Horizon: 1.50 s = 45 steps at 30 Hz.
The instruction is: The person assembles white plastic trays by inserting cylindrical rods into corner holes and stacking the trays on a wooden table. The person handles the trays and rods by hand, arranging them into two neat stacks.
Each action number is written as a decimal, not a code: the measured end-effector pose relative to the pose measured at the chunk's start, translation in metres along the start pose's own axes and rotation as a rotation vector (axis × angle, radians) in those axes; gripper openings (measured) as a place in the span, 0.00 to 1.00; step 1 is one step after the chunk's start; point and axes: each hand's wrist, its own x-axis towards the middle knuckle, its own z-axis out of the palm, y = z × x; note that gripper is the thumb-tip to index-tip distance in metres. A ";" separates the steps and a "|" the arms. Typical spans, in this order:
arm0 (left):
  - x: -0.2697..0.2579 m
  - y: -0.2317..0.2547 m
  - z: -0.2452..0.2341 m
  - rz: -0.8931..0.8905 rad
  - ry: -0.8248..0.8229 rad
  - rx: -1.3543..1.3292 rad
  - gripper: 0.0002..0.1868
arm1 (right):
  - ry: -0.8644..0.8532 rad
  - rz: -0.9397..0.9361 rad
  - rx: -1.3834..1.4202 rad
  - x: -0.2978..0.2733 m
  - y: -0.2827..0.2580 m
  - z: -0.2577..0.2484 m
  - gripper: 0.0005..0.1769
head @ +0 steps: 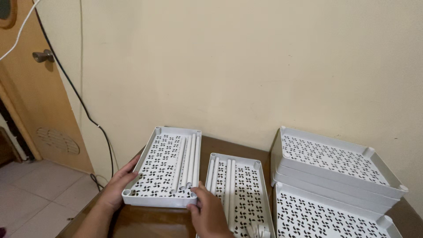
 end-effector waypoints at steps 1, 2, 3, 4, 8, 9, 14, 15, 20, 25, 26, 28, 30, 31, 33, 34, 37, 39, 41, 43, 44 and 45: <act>0.000 -0.001 -0.001 0.003 -0.008 0.000 0.33 | 0.001 -0.016 0.044 0.000 0.000 -0.001 0.25; 0.000 -0.001 -0.002 0.004 -0.017 0.000 0.33 | 0.004 -0.031 0.088 0.001 0.000 -0.002 0.24; -0.002 -0.001 -0.001 0.006 -0.027 0.001 0.33 | 0.007 -0.046 0.133 0.001 0.001 -0.003 0.22; -0.003 0.000 0.000 0.002 -0.014 0.018 0.33 | 0.025 -0.085 0.072 0.000 0.002 -0.004 0.22; -0.008 0.009 0.008 -0.057 0.073 0.090 0.32 | 0.062 -0.175 -0.044 -0.002 0.004 -0.006 0.21; -0.010 0.010 0.009 -0.081 0.105 0.108 0.32 | 0.062 -0.183 -0.041 -0.003 0.004 -0.006 0.21; -0.010 0.009 0.008 0.026 0.004 0.073 0.30 | 0.070 -0.161 -0.071 -0.004 0.003 -0.006 0.21; -0.009 0.008 0.007 0.033 -0.001 0.082 0.30 | 0.073 -0.149 -0.080 -0.004 0.003 -0.006 0.21; -0.001 -0.001 -0.001 0.069 -0.021 0.023 0.28 | 0.096 -0.188 -0.074 -0.003 0.001 -0.005 0.21; 0.004 -0.008 0.001 0.075 0.036 0.090 0.27 | 0.087 -0.148 -0.082 -0.005 -0.006 -0.007 0.20; 0.004 -0.008 0.002 0.095 0.039 0.106 0.27 | 0.037 -0.076 -0.077 -0.006 -0.008 -0.007 0.21; 0.004 -0.006 0.003 0.087 0.073 0.145 0.26 | 0.038 -0.125 -0.081 -0.008 -0.011 -0.008 0.22; 0.002 -0.004 0.005 0.033 0.133 0.190 0.27 | 0.143 -0.371 -0.098 -0.008 -0.013 -0.009 0.25; 0.001 -0.002 0.007 -0.015 0.160 0.200 0.27 | 0.110 -0.279 -0.097 -0.008 -0.013 -0.010 0.23; -0.003 0.001 0.009 -0.116 0.217 0.223 0.29 | 0.039 -0.094 -0.092 -0.008 -0.016 -0.010 0.20; -0.006 0.004 0.011 -0.106 0.186 0.211 0.30 | 0.055 -0.120 -0.087 -0.008 -0.017 -0.011 0.22; -0.014 0.008 0.013 -0.086 0.121 0.276 0.35 | 0.077 -0.154 -0.080 -0.007 -0.022 -0.014 0.24; -0.020 0.008 0.014 -0.089 0.115 0.456 0.43 | 0.050 -0.118 -0.085 -0.008 -0.025 -0.015 0.24; -0.020 0.007 0.013 -0.072 0.071 0.403 0.47 | 0.050 -0.052 -0.058 -0.008 -0.027 -0.015 0.27; -0.020 0.004 0.010 -0.044 0.030 0.366 0.48 | 0.049 -0.049 -0.058 -0.009 -0.027 -0.015 0.27; -0.017 0.002 0.010 -0.023 0.010 0.356 0.48 | 0.050 -0.080 -0.072 -0.009 -0.026 -0.014 0.26; -0.014 0.000 0.008 -0.001 -0.011 0.345 0.48 | 0.051 -0.110 -0.087 -0.010 -0.025 -0.014 0.25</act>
